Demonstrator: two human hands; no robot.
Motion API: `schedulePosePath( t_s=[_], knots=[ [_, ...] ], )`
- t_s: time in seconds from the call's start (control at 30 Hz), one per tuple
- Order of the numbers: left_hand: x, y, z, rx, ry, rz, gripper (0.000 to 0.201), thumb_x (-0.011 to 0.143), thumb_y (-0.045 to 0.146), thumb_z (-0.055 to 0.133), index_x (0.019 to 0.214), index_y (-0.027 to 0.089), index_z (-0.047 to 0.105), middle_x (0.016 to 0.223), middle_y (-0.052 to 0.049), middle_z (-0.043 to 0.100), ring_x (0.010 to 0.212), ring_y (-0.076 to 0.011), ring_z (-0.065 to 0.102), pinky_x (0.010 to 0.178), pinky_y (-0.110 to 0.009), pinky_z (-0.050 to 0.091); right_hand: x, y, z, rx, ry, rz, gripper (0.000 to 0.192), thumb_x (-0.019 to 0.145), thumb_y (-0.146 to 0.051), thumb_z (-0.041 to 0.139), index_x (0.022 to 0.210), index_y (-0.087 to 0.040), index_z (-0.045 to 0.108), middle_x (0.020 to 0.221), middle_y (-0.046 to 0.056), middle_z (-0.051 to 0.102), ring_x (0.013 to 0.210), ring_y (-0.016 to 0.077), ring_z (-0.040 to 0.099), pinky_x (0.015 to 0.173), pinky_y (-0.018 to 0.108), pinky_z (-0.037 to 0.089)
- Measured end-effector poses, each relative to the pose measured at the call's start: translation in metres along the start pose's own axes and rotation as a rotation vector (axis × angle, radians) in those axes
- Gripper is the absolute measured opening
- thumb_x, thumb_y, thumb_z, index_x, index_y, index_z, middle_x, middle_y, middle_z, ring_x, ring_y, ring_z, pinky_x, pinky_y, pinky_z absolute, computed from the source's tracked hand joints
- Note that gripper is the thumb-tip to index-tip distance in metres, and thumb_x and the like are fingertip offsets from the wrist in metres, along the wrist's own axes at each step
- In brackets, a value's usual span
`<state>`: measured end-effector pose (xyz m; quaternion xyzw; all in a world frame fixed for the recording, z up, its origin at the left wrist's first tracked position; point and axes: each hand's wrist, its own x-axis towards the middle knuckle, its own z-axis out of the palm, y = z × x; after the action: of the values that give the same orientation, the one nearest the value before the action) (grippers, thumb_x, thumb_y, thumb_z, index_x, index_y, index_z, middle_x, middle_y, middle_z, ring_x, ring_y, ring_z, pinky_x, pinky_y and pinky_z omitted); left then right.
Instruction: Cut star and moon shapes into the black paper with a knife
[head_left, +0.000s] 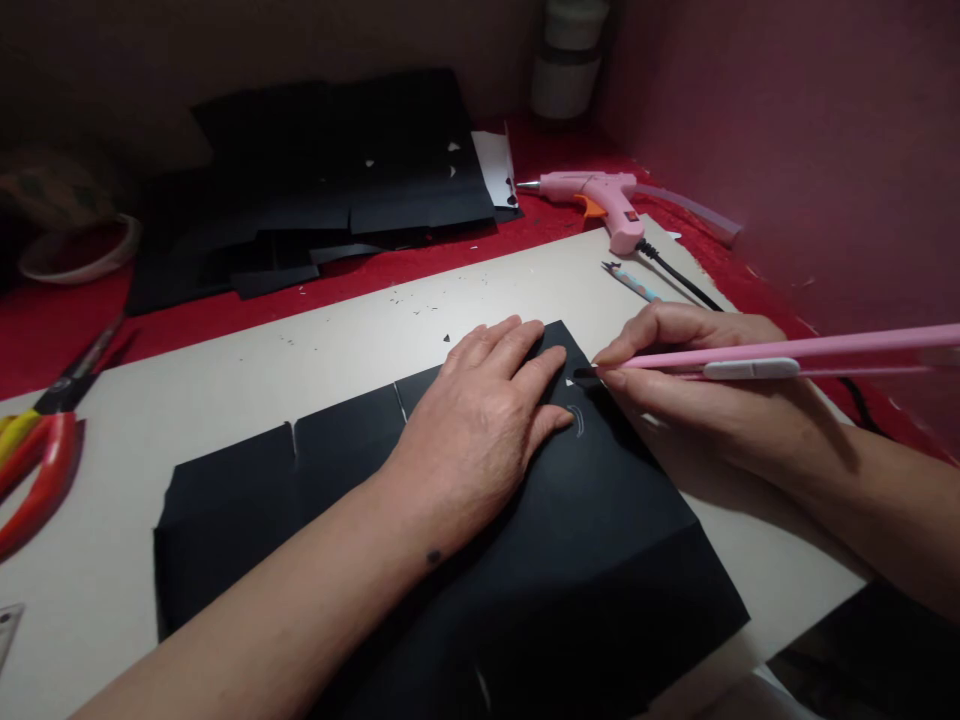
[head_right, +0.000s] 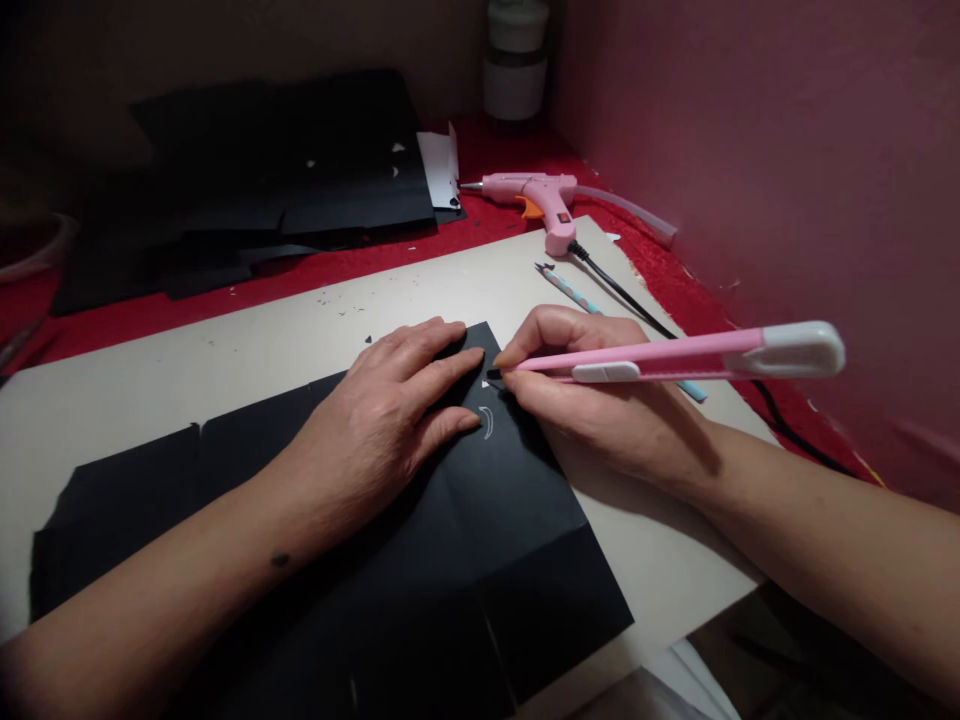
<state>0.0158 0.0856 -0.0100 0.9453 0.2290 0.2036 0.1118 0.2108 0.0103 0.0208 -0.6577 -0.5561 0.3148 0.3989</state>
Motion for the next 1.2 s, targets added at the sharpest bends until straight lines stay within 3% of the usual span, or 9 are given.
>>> schedulePosePath(
  t_s=[0.3,1.2],
  knots=[
    [0.0003,0.0005,0.0002,-0.006,0.012,0.000,0.043,0.095,0.032,0.067,0.130,0.007,0.063,0.140,-0.020,0.060,0.133,-0.0377,0.054,0.113,-0.056,0.043,-0.0009,0.0025,-0.0006,-0.024,-0.003,-0.028,0.006,0.083,-0.029,0.073,0.077,-0.029,0.071,0.080,0.001,0.071,0.073,0.0197,0.063,0.062,0.034,0.047],
    [-0.0003,0.0003,0.0008,-0.006,0.008,-0.006,0.044,0.095,0.034,0.066,0.130,0.008,0.063,0.141,-0.020,0.059,0.133,-0.0374,0.053,0.113,-0.056,0.043,-0.0003,-0.0013,0.0015,-0.017,-0.003,-0.039,0.006,0.081,-0.028,0.073,0.077,-0.027,0.070,0.077,0.000,0.070,0.069,0.0176,0.062,0.059,0.031,0.046]
  ],
)
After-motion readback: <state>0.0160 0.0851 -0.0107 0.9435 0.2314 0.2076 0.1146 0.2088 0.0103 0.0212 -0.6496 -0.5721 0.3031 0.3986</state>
